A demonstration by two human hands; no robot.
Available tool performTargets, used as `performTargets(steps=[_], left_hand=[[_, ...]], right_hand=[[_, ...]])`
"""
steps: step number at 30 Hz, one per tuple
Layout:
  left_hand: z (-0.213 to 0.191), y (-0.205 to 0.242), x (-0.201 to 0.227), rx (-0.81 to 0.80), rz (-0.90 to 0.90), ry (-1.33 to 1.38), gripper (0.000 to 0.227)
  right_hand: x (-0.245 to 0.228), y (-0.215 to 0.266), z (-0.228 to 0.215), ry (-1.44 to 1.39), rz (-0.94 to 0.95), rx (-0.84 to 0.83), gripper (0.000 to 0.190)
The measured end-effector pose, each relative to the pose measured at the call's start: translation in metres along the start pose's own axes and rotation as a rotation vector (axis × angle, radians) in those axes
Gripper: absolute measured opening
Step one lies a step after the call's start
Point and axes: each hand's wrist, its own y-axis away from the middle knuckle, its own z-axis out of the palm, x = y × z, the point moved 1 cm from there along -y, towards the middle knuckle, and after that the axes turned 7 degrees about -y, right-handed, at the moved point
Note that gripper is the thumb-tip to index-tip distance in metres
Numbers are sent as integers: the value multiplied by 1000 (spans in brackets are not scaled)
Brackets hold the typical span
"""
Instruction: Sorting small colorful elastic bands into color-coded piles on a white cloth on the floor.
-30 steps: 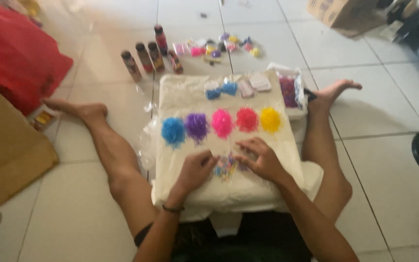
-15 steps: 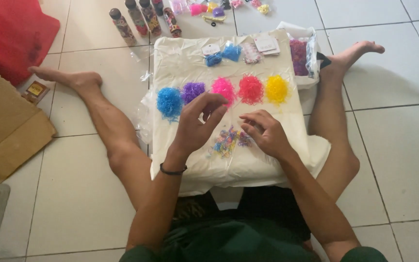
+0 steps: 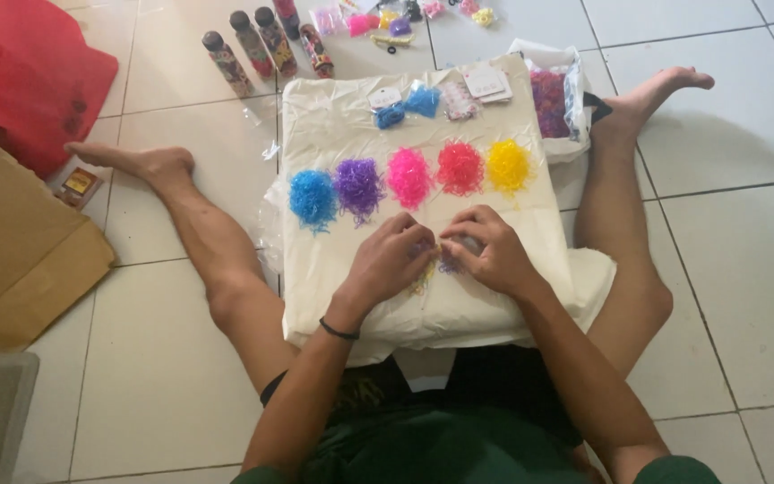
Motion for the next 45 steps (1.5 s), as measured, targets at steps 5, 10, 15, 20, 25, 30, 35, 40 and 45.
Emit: performTargets(steps=[5, 10, 15, 20, 25, 30, 35, 40, 45], left_hand=[[15, 2, -11, 63, -16, 25, 14], [18, 15, -14, 171, 1, 82, 12], [15, 14, -14, 167, 19, 108, 11], [12, 15, -11, 184, 23, 124, 11], [10, 16, -10, 217, 82, 90, 12], [2, 18, 0, 228, 94, 111, 15], [4, 19, -1, 228, 89, 122, 8], [-1, 7, 5, 279, 65, 256, 8], [-10, -18, 19, 308, 148, 256, 16]], right_hand=[[4, -2, 4, 60, -58, -37, 21], [10, 4, 13, 65, -25, -72, 13], [21, 2, 13, 35, 51, -85, 10], [25, 3, 12, -14, 70, -69, 13], [13, 1, 8, -37, 85, -46, 14], [5, 1, 8, -78, 109, -5, 13], [1, 2, 7, -120, 141, -1, 12], [-6, -1, 0, -224, 287, 38, 13], [-8, -6, -9, -274, 373, 59, 16]])
